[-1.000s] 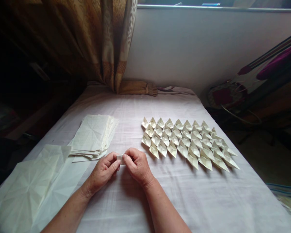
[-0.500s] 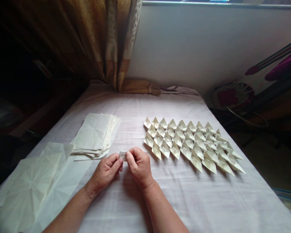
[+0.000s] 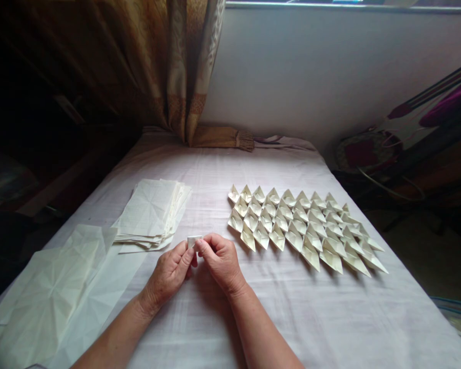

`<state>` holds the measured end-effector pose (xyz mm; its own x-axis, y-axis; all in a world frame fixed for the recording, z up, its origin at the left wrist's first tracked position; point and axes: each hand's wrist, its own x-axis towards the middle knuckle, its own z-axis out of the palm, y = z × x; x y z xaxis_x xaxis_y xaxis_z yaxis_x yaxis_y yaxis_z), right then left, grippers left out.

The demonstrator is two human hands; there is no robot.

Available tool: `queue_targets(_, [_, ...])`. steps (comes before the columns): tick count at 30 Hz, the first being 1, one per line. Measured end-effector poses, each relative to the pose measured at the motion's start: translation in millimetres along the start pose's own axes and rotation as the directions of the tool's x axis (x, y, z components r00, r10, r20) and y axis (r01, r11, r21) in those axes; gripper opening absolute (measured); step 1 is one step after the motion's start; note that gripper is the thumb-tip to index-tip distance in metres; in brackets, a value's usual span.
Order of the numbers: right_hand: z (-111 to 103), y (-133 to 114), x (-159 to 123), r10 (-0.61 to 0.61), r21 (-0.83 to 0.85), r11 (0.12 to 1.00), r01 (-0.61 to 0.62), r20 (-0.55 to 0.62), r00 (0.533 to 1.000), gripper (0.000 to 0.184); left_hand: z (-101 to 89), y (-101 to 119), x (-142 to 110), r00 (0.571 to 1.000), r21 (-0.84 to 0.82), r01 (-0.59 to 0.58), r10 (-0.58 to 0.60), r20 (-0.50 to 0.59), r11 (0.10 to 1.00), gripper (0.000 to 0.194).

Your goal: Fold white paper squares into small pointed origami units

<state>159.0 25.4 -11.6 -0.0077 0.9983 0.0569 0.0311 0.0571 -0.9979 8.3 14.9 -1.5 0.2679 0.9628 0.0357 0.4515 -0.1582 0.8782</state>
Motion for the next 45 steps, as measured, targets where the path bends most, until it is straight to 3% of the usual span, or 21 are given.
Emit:
queue_targets(3, [3, 3, -2, -0.027, -0.05, 0.998, 0.025, -0.033, 0.999, 0.033, 2.6, 1, -1, 0.999, 0.071, -0.008, 0.012, -0.052, 0.997, 0.03])
queue_targets(6, [4, 1, -4, -0.057, -0.091, 0.994, 0.056, -0.014, 0.998, 0.032, 3.5, -3, 0, 0.998, 0.025, 0.022, -0.021, -0.053, 0.999, 0.032])
queue_targets(10, [4, -4, -5, -0.063, -0.027, 0.998, 0.065, 0.079, 0.995, 0.031, 0.7, -6, 2, 0.99, -0.189, 0.137, -0.127, 0.065, 0.972, 0.043])
queue_targets(16, [3, -8, -5, -0.097, -0.057, 0.994, 0.098, 0.025, 0.995, 0.028, -6.0, -3, 3, 0.964, -0.363, 0.223, -0.151, 0.218, 0.904, 0.051])
queue_targets(18, [3, -7, -5, -0.089, -0.09, 0.992, 0.09, 0.014, 0.996, 0.029, -6.0, -3, 2, 0.968, -0.326, 0.215, -0.157, 0.195, 0.921, 0.05])
queue_targets(22, [1, -4, -5, -0.107, -0.148, 0.983, 0.108, 0.017, 0.994, 0.03, -3.5, -6, 2, 0.984, -0.269, 0.18, -0.174, 0.049, 0.946, 0.045])
queue_targets(27, [0, -4, -4, -0.111, -0.127, 0.985, 0.12, 0.082, 0.991, 0.03, -2.6, -6, 4, 0.98, -0.359, 0.174, -0.197, -0.028, 0.917, 0.044])
queue_targets(32, [1, -2, -4, -0.11, -0.132, 0.983, 0.127, 0.134, 0.985, 0.027, -1.2, -4, 5, 0.954, -0.433, 0.14, -0.239, -0.183, 0.89, 0.043])
queue_targets(36, [-1, 0, -3, -0.085, -0.145, 0.985, 0.095, 0.078, 0.993, 0.027, -1.9, -4, 3, 0.97, -0.373, 0.133, -0.197, -0.14, 0.918, 0.043])
queue_targets(41, [-7, -2, -1, -0.084, -0.208, 0.972, 0.109, 0.126, 0.989, 0.023, -3.6, -4, 5, 0.972, -0.367, 0.188, -0.228, -0.066, 0.911, 0.044])
queue_targets(45, [-8, -2, -1, -0.111, -0.223, 0.965, 0.138, 0.132, 0.985, 0.021, -3.4, -6, 6, 0.983, -0.364, 0.152, -0.179, -0.043, 0.919, 0.041])
